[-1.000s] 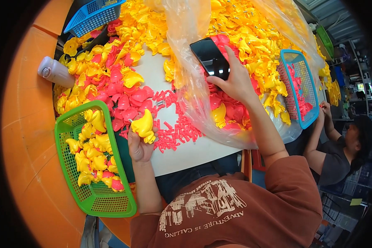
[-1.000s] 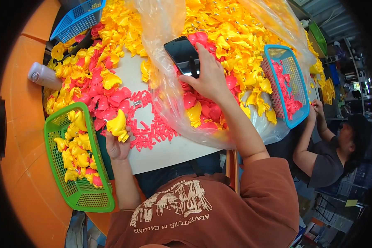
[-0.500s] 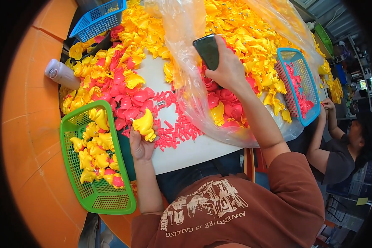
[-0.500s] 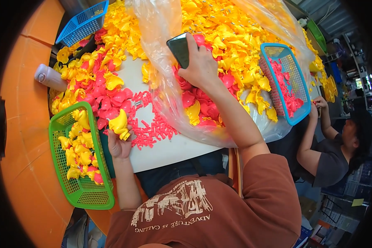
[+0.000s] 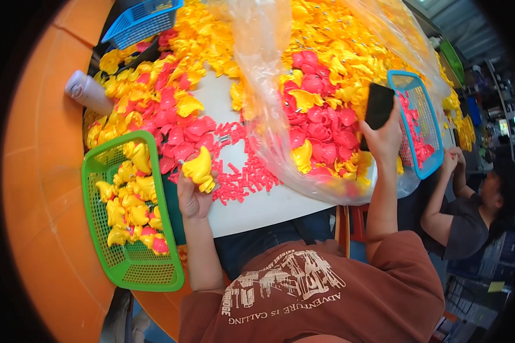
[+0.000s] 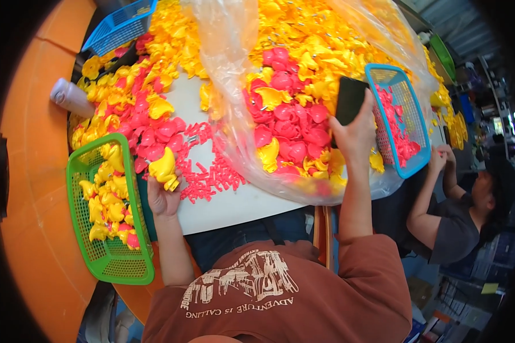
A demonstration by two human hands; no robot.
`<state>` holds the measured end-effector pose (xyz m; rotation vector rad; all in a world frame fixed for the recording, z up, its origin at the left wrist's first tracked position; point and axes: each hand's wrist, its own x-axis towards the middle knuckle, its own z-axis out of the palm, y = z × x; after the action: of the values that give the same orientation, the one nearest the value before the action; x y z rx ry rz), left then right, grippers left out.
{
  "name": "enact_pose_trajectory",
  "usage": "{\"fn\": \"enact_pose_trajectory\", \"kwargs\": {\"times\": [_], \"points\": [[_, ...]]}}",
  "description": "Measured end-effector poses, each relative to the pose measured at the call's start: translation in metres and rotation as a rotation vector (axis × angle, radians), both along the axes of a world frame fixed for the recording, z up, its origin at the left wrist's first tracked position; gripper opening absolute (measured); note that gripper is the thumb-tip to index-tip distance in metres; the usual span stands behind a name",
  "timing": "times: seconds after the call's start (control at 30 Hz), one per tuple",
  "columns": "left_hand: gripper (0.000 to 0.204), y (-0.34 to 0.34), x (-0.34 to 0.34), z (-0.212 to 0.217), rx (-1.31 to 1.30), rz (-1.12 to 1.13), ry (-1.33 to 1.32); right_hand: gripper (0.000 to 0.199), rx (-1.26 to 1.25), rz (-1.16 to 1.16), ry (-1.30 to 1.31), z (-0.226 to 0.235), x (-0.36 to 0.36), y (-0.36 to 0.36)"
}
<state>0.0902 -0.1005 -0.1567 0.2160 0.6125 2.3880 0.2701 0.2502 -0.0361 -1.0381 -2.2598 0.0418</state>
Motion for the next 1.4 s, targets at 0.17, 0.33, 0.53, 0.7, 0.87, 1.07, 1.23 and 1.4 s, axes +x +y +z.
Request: {"fn": "enact_pose_trajectory", "kwargs": {"times": [0.17,0.33,0.53,0.7,0.87,1.07,1.23,1.4], "points": [[0.053,-0.002,0.001,0.007,-0.081,0.026,0.068,0.086,-0.177,0.111,0.059,-0.022,0.005,0.008],[0.044,0.022,0.002,0.029,-0.128,0.074,0.068,0.082,-0.163,0.126,0.053,-0.03,0.018,0.014],[0.04,0.04,-0.001,0.041,-0.212,0.092,0.077,0.06,-0.312,0.511,0.453,-0.005,-0.043,-0.076],[0.046,0.05,-0.003,0.04,-0.346,0.084,0.182,0.072,-0.478,1.198,0.066,-0.007,-0.111,-0.145],[0.049,0.049,-0.005,0.036,-0.327,0.155,0.233,0.072,-0.678,1.287,-0.083,-0.027,-0.13,-0.149],[0.05,0.039,-0.007,0.042,-0.421,0.13,0.285,0.063,-0.713,1.296,-0.03,-0.025,-0.13,-0.151],[0.049,0.043,0.004,0.056,-0.388,0.192,0.323,0.062,-0.57,1.275,0.027,-0.022,-0.122,-0.154],[0.049,0.047,0.026,0.075,-0.436,0.32,0.398,0.062,-0.439,1.333,0.075,-0.011,-0.115,-0.157]]}}
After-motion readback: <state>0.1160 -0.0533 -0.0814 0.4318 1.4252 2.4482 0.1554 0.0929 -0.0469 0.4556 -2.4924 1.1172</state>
